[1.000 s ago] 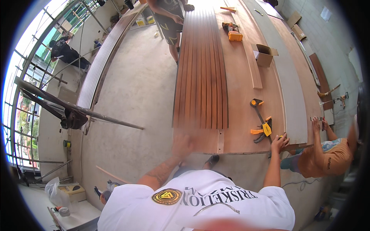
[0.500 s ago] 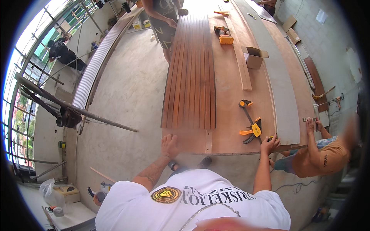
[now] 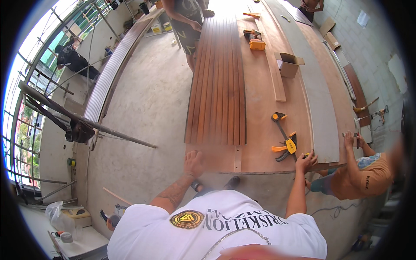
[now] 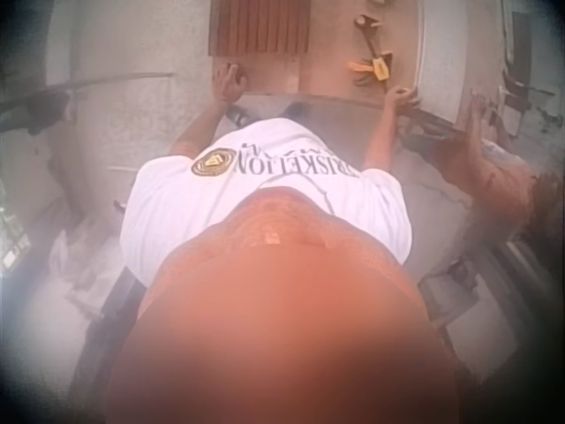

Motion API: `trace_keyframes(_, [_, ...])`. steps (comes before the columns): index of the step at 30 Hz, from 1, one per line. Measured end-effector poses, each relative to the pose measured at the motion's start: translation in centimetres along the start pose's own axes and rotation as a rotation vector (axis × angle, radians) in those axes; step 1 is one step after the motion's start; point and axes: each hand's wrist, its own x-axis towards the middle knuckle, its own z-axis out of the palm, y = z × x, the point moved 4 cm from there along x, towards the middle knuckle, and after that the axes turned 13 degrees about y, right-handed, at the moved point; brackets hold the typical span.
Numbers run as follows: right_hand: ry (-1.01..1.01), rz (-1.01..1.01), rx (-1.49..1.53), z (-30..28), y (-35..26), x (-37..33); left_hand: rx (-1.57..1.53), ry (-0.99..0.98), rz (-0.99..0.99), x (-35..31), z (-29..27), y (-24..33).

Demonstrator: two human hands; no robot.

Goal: The person positions a slatted wooden panel onto a workbench, aligns it with another panel, and uses a tape measure and pencil to mark measurements on the panel. A coworker assists by holding the panel steady during alignment.

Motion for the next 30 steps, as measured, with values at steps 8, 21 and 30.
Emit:
trace_keyframes(8, [-0.039,0.103,0.063,-0.1,1.0,1.3,-0.02,-0.02,0.017,0.1,-0.1,0.5])
trace_keyframes(21, [-0.328,-0.36,0.78,-10.7,-15.9,-3.5,-0.008,-0.036,0.001,-0.2,0.6,-0.5])
trace_keyframes(30, [-0.417,-0.55,0.588,-6.7,-16.7,-10.9,-0.043,-0.021,-0.014,-0.3,0.1,-0.4])
